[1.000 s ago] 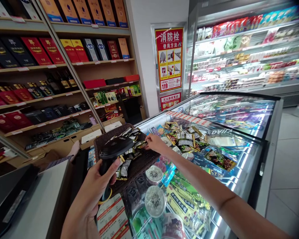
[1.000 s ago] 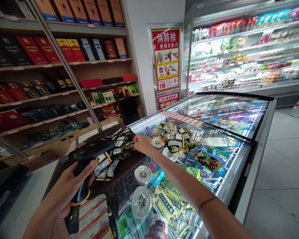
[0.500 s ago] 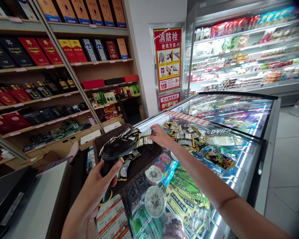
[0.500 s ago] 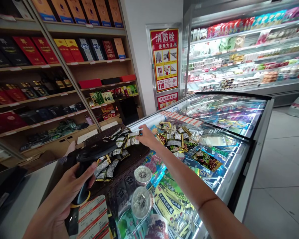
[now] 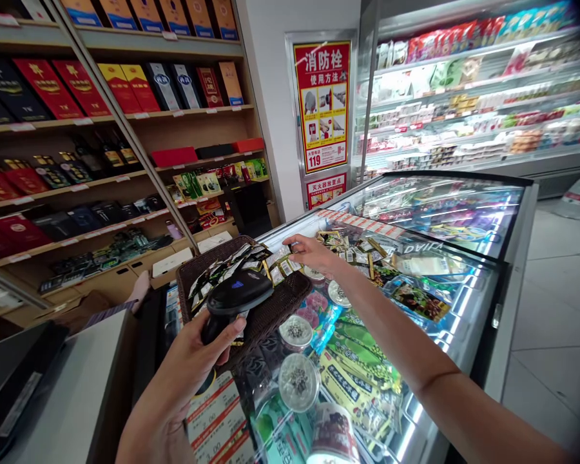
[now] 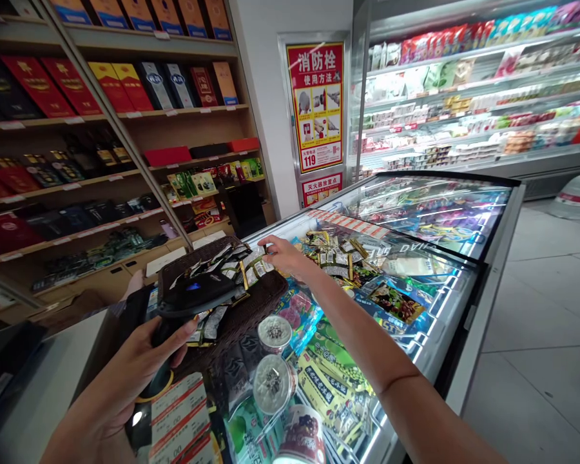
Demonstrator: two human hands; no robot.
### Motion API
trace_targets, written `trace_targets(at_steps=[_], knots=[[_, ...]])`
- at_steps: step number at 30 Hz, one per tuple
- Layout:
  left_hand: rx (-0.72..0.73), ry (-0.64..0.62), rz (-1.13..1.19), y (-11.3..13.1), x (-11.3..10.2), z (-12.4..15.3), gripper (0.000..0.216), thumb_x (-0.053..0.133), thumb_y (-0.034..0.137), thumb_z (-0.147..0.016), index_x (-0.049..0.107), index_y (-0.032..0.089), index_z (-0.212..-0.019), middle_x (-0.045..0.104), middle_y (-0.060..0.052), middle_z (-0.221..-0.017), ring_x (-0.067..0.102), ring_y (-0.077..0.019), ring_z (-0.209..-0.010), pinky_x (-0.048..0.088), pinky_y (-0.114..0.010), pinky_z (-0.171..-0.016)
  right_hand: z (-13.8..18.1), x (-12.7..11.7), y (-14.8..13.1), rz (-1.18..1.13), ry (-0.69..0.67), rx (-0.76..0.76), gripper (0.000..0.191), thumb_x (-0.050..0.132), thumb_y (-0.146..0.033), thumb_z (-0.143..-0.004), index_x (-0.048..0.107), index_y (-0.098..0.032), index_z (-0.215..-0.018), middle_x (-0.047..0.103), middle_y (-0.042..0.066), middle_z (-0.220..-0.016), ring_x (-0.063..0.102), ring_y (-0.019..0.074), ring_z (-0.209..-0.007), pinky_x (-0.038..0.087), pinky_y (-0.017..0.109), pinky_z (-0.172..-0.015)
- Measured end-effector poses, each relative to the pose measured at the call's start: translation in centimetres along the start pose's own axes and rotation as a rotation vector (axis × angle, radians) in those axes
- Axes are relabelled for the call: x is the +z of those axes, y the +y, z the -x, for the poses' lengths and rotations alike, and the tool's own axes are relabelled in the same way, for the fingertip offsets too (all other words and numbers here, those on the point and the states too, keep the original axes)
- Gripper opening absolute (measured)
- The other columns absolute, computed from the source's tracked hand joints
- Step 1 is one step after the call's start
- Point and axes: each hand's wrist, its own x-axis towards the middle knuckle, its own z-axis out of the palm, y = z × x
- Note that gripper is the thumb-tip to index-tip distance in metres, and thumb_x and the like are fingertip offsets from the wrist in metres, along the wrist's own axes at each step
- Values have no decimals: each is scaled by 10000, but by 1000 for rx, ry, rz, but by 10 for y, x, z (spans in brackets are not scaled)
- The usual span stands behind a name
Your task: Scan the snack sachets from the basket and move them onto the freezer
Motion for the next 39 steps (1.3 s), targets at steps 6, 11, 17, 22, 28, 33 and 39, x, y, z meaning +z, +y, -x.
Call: trace_targets(at_steps=[6,11,17,22,28,33,39], knots=[[11,-17,-23,-1,-4,-4,437,710,623,-642,587,205,-672,449,54,-485,410,-122,-514,317,-231,-514,-6,-11,2,331,103,-16,386,550,-145,-794,567,-185,-1178,627,33,-918,588,144,-787,450,249,-726],[26,9,-26,-6,-8,-7,438,694,625,-669,578,204,-701,476,41,-521,394,-115,-506,286,-226,-480,-6,-45,6,887,383,38,469,475,-56,-808,488,-87,-1276,643,172,-1042,593,272,-1012,436,354,-874],[12,42,-8,-6,-7,-5,461,694,642,-659,529,211,-646,448,48,-479,353,-96,-455,233,-210,-421,-1,-52,16,1191,669,119,414,361,-36,-859,496,2,-1248,490,311,-1266,517,360,-1146,415,461,-918],[-29,74,42,-6,-9,-5,497,700,672,-634,519,213,-691,460,51,-494,373,-101,-495,266,-198,-444,-4,-7,17,1041,366,-37,294,472,-144,-902,590,-87,-1166,517,231,-1272,543,305,-1125,432,415,-931],[-54,131,64,-8,-12,-7,516,712,680,-615,528,211,-728,467,58,-508,389,-96,-489,279,-197,-442,3,70,31,323,-294,-25,245,491,-345,-958,629,-175,-1068,651,55,-943,629,164,-850,497,269,-753],[-35,120,68,-9,-13,-7,513,705,680,-629,546,205,-742,470,59,-491,378,-88,-483,273,-182,-432,6,83,36,-113,-322,56,379,523,-452,-934,570,-253,-1253,627,35,-1050,605,141,-928,521,235,-751],[-50,95,82,-7,-12,-5,506,708,669,-634,530,204,-725,482,55,-506,357,-79,-458,262,-182,-403,-2,81,46,-382,-316,165,308,606,-397,-894,666,-233,-1148,546,59,-1360,518,168,-1200,483,294,-947]])
